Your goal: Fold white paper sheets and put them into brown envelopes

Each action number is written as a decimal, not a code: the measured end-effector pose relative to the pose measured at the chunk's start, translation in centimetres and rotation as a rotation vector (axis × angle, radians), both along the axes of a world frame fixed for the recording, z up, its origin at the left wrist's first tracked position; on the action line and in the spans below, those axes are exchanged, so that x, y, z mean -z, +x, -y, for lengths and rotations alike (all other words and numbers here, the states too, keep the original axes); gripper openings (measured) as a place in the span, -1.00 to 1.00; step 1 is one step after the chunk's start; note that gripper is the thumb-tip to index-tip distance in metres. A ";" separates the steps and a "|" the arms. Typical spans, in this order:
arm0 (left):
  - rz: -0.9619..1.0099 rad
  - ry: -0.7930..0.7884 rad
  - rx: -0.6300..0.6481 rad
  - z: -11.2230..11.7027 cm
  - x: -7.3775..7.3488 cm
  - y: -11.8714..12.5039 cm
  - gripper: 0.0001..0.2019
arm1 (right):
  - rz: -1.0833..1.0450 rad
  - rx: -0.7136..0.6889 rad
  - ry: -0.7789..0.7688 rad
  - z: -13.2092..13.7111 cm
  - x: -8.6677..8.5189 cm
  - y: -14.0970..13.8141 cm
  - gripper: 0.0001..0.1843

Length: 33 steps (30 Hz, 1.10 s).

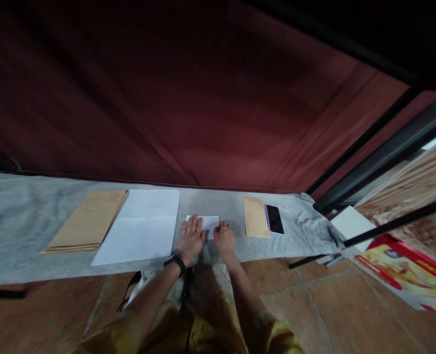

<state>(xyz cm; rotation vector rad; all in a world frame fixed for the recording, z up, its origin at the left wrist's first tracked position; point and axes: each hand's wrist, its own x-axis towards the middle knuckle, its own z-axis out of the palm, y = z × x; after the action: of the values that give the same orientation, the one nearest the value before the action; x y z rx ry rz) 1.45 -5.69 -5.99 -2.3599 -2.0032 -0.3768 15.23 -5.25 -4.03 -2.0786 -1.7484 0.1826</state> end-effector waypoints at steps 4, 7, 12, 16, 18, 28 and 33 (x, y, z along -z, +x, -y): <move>0.019 -0.005 -0.002 0.0 0.0 0.0 -0.40 | 0.049 -0.089 0.089 0.6 0.3 -0.3 -0.63; 0.046 -0.004 0.010 0.0 0.0 0.0 -0.43 | 0.080 -0.279 0.154 1.4 1.2 -1.0 -0.55; 0.101 -0.010 -0.060 0.5 0.0 0.1 -0.42 | 0.088 -0.225 0.167 2.3 2.8 -1.2 -0.50; 0.130 0.033 -0.160 2.3 0.5 -0.1 -0.39 | 0.032 -0.125 0.194 2.4 2.9 -0.2 -0.47; 0.126 0.051 -0.152 3.3 0.6 -0.3 -0.39 | -0.031 -0.076 0.186 2.0 2.6 0.3 -0.53; 0.331 0.072 -0.093 5.4 -0.6 -0.7 -0.45 | -0.755 -0.037 0.093 -0.9 0.0 1.0 -0.77; 1.098 -0.062 -0.165 4.2 -4.7 0.0 -0.51 | -0.795 -0.189 0.244 1.3 -3.7 1.0 -0.66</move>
<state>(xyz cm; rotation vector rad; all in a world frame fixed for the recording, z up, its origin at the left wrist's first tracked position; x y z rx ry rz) 1.42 -9.94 -1.27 -2.1563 -2.5006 -1.9411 16.24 -6.55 -0.35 -1.3757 -1.3649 0.7029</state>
